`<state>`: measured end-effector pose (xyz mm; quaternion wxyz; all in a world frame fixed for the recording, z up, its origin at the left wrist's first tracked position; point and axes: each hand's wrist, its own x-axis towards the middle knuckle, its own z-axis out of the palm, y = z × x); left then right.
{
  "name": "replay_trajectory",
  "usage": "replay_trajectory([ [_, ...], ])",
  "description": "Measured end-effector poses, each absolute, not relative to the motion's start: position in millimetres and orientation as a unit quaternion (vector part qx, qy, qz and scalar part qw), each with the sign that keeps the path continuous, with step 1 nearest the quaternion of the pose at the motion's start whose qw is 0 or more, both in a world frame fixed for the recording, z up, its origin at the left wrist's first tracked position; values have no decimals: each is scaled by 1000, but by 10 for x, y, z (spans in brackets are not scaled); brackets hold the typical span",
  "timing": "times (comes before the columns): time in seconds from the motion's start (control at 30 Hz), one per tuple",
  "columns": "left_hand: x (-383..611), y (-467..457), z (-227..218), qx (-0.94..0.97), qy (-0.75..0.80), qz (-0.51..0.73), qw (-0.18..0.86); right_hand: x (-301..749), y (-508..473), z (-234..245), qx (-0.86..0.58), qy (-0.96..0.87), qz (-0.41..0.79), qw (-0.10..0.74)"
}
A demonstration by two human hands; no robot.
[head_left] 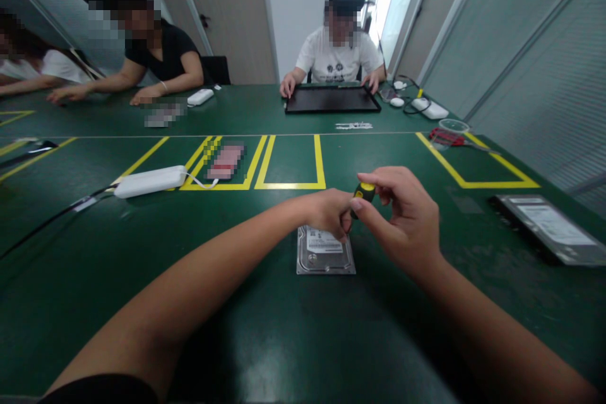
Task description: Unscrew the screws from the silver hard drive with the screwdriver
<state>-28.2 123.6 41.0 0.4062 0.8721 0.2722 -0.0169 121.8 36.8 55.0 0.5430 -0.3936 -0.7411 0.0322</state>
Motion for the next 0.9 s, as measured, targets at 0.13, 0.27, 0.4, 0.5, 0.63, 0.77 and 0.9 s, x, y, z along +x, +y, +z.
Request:
replay_trajectory([
  [0.13, -286, 1237, 401, 868, 270, -23, 416, 1220, 384, 556, -398, -744, 2, 538],
  [0.27, -292, 1261, 378, 877, 256, -25, 406, 1229, 368, 552, -399, -741, 1, 540],
  [0.4, -299, 1266, 377, 886, 247, -20, 393, 1244, 355, 546, -404, -745, 19, 531],
  [0.5, -298, 1259, 385, 883, 252, -20, 396, 1243, 370, 550, -393, -752, 6, 529],
  [0.63, -295, 1273, 362, 880, 249, -28, 403, 1237, 384, 554, -399, -745, -7, 534],
  [0.77, -295, 1289, 337, 882, 244, -28, 402, 1248, 369, 544, -403, -744, 33, 532],
  [0.9, -294, 1269, 368, 873, 258, -29, 412, 1251, 376, 544, -394, -752, 20, 529],
])
